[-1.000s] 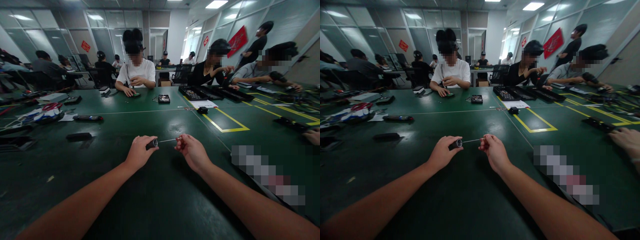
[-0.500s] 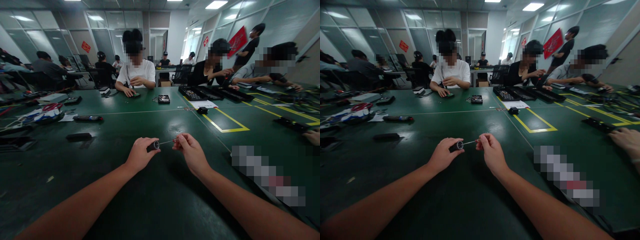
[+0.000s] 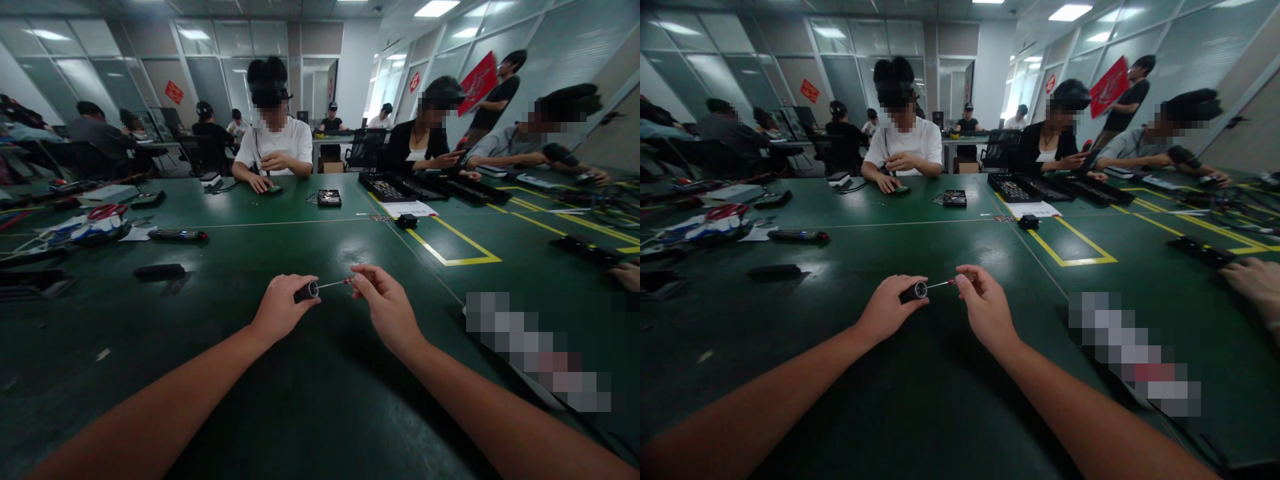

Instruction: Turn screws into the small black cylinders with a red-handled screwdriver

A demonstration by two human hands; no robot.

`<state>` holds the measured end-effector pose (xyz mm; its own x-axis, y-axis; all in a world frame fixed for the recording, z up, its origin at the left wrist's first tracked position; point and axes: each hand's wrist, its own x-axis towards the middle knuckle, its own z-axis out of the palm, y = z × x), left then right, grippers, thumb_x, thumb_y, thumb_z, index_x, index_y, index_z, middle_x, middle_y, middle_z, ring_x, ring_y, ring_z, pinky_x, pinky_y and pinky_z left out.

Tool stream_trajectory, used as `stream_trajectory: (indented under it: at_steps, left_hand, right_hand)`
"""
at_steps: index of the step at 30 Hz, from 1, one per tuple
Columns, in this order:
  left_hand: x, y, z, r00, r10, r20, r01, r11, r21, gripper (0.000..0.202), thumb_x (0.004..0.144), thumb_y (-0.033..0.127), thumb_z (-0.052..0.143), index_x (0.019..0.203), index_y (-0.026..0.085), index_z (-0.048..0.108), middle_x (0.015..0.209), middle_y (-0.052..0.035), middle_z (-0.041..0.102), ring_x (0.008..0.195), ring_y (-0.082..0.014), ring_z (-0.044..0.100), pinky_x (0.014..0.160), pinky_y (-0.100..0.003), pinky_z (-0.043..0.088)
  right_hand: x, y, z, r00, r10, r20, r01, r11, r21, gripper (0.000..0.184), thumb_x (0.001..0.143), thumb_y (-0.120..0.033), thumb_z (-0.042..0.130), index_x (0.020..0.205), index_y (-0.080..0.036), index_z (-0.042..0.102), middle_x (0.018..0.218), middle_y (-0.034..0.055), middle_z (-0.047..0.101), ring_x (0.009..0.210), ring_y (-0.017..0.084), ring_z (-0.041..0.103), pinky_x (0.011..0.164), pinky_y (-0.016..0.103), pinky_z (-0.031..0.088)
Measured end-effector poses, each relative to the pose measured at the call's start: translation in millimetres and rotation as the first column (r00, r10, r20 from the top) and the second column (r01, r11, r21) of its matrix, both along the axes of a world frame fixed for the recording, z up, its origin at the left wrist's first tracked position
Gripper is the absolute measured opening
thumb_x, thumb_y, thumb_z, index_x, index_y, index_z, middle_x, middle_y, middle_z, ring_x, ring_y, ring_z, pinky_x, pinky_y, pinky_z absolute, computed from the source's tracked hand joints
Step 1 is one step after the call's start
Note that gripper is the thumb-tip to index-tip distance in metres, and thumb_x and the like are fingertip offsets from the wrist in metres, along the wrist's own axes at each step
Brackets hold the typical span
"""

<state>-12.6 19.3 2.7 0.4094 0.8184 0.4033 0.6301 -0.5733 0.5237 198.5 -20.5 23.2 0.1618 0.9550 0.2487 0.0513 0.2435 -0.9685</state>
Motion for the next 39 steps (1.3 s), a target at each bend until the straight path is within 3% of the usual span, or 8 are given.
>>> stream_trajectory:
  at_steps: [5, 11, 16, 19, 22, 24, 28, 39]
  left_hand:
    - [0, 0, -0.4, 1.000, -0.003, -0.008, 0.003, 1.000, -0.015, 0.038, 0.085, 0.029, 0.076, 0.123, 0.027, 0.066, 0.110, -0.0023, 0.071, 0.102, -0.0235, 0.062, 0.097, -0.045, 0.045]
    - [-1, 0, 0.0, 1.000, -0.003, -0.003, 0.003, 1.000, -0.016, 0.039, 0.086, 0.030, 0.076, 0.124, 0.027, 0.066, 0.111, -0.0019, 0.071, 0.103, -0.0232, 0.062, 0.097, -0.045, 0.045]
    - [1, -2, 0.9, 1.000, -0.006, 0.000, 0.006, 1.000, -0.019, 0.040, 0.085, 0.028, 0.077, 0.123, 0.026, 0.066, 0.111, -0.0015, 0.071, 0.103, -0.0226, 0.062, 0.095, -0.044, 0.045]
    - [2, -2, 2.8, 0.999, -0.029, 0.021, 0.028, 0.999, 0.032, 0.040, 0.085, 0.026, 0.077, 0.124, 0.025, 0.066, 0.114, -0.0023, 0.071, 0.107, -0.0223, 0.062, 0.097, -0.043, 0.045]
    - [1, 0, 5.4, 0.999, -0.022, 0.047, 0.020, 0.999, 0.037, 0.040, 0.086, 0.022, 0.075, 0.125, 0.023, 0.065, 0.115, -0.0035, 0.070, 0.108, -0.0213, 0.062, 0.098, -0.041, 0.046]
    - [0, 2, 6.8, 0.998, 0.008, 0.064, -0.006, 0.999, -0.033, 0.039, 0.086, 0.021, 0.075, 0.124, 0.022, 0.066, 0.114, -0.0040, 0.069, 0.106, -0.0205, 0.063, 0.096, -0.038, 0.048]
    - [0, 3, 7.6, 0.996, 0.017, 0.082, -0.008, 0.994, -0.105, 0.039, 0.085, 0.021, 0.075, 0.124, 0.022, 0.066, 0.112, -0.0034, 0.069, 0.104, -0.0195, 0.063, 0.094, -0.036, 0.049]
    - [1, 2, 2.2, 0.999, -0.044, 0.027, 0.045, 0.998, -0.034, 0.039, 0.084, 0.023, 0.077, 0.122, 0.025, 0.067, 0.113, -0.0030, 0.070, 0.106, -0.0209, 0.063, 0.096, -0.040, 0.047]
  right_hand:
    - [1, -2, -0.2, 0.995, -0.002, 0.100, 0.005, 1.000, -0.026, 0.038, 0.097, -0.053, 0.051, 0.092, -0.021, 0.071, 0.061, -0.0024, 0.054, 0.057, 0.015, 0.051, 0.056, 0.030, 0.042]
    - [0, -2, 0.1, 1.000, -0.017, 0.024, 0.017, 1.000, -0.008, 0.025, 0.091, -0.040, 0.061, 0.107, -0.022, 0.065, 0.086, 0.0024, 0.069, 0.073, 0.018, 0.061, 0.068, 0.033, 0.050]
    - [-5, -2, -0.8, 1.000, -0.005, -0.002, 0.005, 1.000, 0.017, 0.025, 0.091, -0.045, 0.062, 0.097, -0.021, 0.066, 0.083, 0.0032, 0.069, 0.074, 0.019, 0.062, 0.074, 0.036, 0.051]
    - [-3, 3, -2.1, 0.979, -0.011, -0.203, -0.001, 0.998, -0.059, 0.025, 0.086, -0.046, 0.068, 0.091, -0.022, 0.066, 0.079, 0.0018, 0.067, 0.072, 0.018, 0.062, 0.071, 0.035, 0.052]
    - [7, 13, -2.2, 0.885, -0.002, -0.466, -0.153, 0.944, -0.294, 0.024, 0.080, -0.043, 0.073, 0.077, -0.020, 0.065, 0.066, 0.0003, 0.061, 0.061, 0.016, 0.058, 0.062, 0.033, 0.052]
    - [12, 18, -1.9, 0.859, -0.044, -0.510, -0.118, 0.953, -0.280, 0.021, 0.078, -0.038, 0.074, 0.074, -0.020, 0.064, 0.067, 0.0003, 0.061, 0.062, 0.015, 0.058, 0.061, 0.030, 0.052]
    - [11, 17, -3.5, 0.893, -0.040, -0.447, -0.065, 0.974, -0.217, 0.023, 0.077, -0.039, 0.077, 0.080, -0.020, 0.066, 0.072, 0.0011, 0.065, 0.066, 0.015, 0.059, 0.062, 0.029, 0.053]
    - [3, 9, -9.3, 0.986, 0.009, -0.169, -0.014, 0.999, -0.031, 0.026, 0.088, -0.048, 0.064, 0.091, -0.022, 0.062, 0.080, 0.0010, 0.065, 0.072, 0.017, 0.062, 0.067, 0.033, 0.053]
